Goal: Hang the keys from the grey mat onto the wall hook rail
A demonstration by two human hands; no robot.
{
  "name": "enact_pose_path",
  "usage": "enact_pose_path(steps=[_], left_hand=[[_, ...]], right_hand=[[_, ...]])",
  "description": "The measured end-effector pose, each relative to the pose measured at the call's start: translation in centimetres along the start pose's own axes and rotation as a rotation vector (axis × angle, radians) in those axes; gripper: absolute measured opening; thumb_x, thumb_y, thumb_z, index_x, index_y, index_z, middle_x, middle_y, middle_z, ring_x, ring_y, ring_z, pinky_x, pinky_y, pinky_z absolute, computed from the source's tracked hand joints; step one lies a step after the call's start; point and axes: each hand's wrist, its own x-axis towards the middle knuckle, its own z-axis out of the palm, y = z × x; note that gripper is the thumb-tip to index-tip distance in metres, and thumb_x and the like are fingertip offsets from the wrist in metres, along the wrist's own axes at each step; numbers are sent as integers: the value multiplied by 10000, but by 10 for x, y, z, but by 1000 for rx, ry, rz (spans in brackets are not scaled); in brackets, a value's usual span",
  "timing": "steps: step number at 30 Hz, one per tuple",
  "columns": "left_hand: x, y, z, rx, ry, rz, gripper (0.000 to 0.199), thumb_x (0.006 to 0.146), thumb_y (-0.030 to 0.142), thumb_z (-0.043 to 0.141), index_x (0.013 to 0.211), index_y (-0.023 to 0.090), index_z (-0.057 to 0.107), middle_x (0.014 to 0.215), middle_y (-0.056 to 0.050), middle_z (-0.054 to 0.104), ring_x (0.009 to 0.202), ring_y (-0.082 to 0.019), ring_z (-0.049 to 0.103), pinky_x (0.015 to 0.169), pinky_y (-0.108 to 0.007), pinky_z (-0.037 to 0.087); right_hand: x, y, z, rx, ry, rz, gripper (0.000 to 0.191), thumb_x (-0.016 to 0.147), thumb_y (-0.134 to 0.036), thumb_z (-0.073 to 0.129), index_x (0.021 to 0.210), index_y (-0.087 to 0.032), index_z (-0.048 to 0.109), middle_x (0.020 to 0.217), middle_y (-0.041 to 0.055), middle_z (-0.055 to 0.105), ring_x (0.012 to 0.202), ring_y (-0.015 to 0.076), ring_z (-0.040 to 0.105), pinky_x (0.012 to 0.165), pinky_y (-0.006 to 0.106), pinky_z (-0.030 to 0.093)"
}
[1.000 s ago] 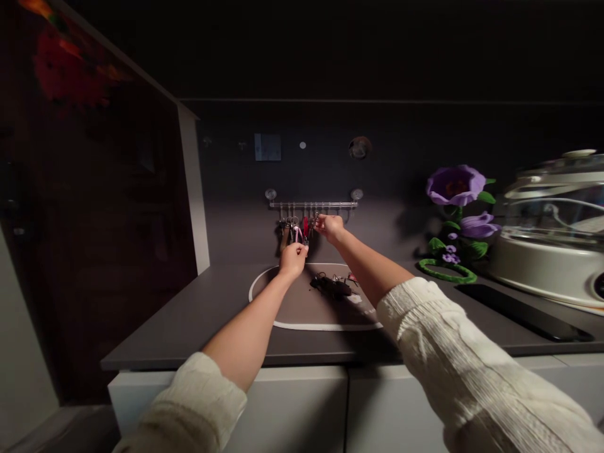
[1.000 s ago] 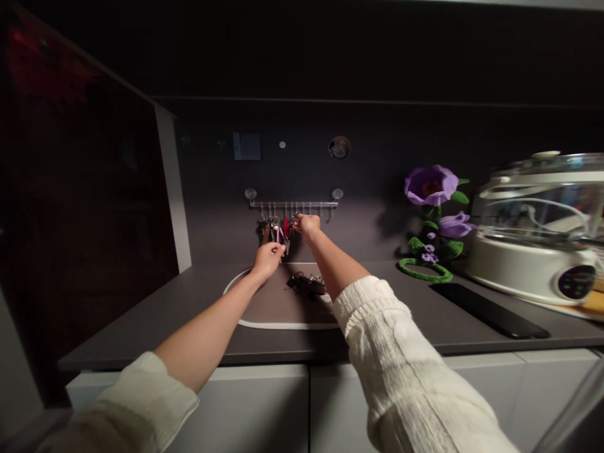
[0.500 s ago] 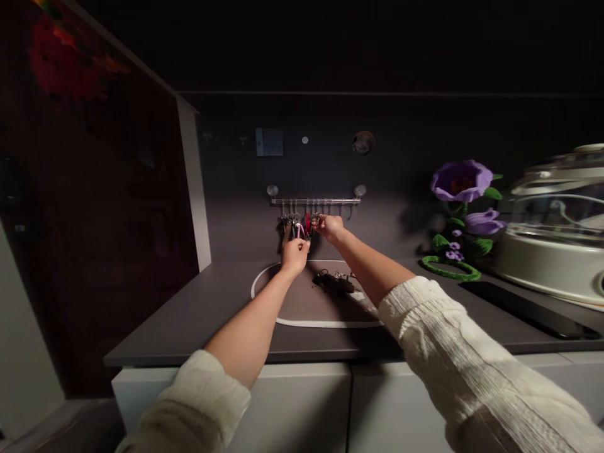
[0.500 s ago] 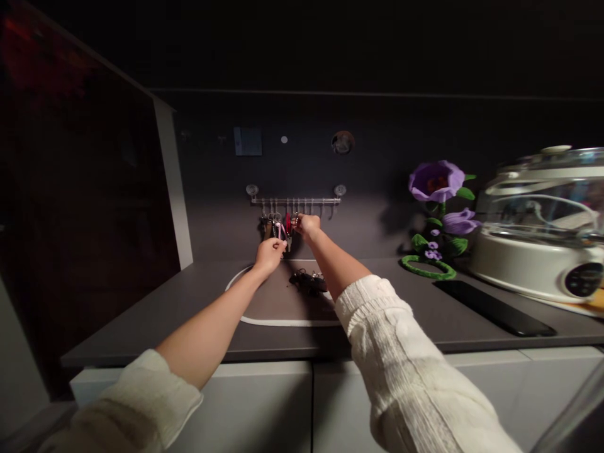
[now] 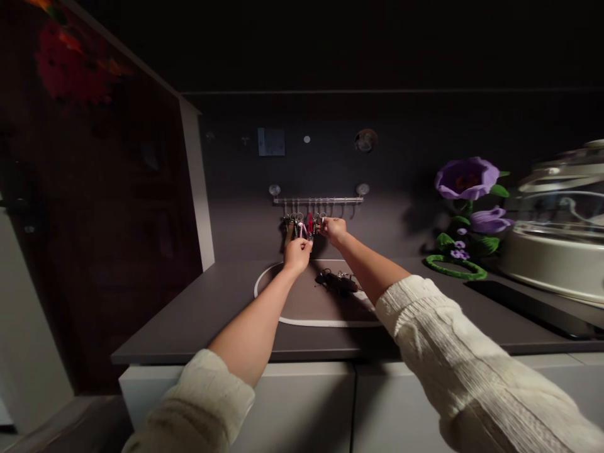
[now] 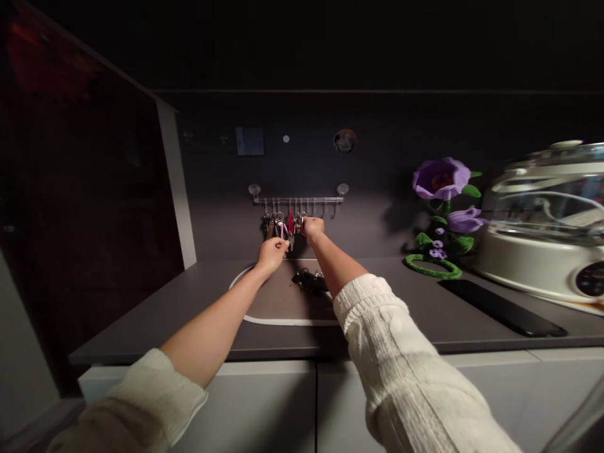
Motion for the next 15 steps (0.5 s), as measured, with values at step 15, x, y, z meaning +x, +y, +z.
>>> enact_pose_path(steps=[15], left_hand=[[-23, 11, -2, -129, -120, -60, 50, 676, 144, 571, 686, 124, 616, 581, -3, 585, 541, -90, 511, 570, -214, 404]], right_hand=[[-49, -6, -41, -221, -146, 7, 47, 715, -93, 548, 705, -139, 544, 613, -5, 552, 462, 41, 454, 499, 182, 392]])
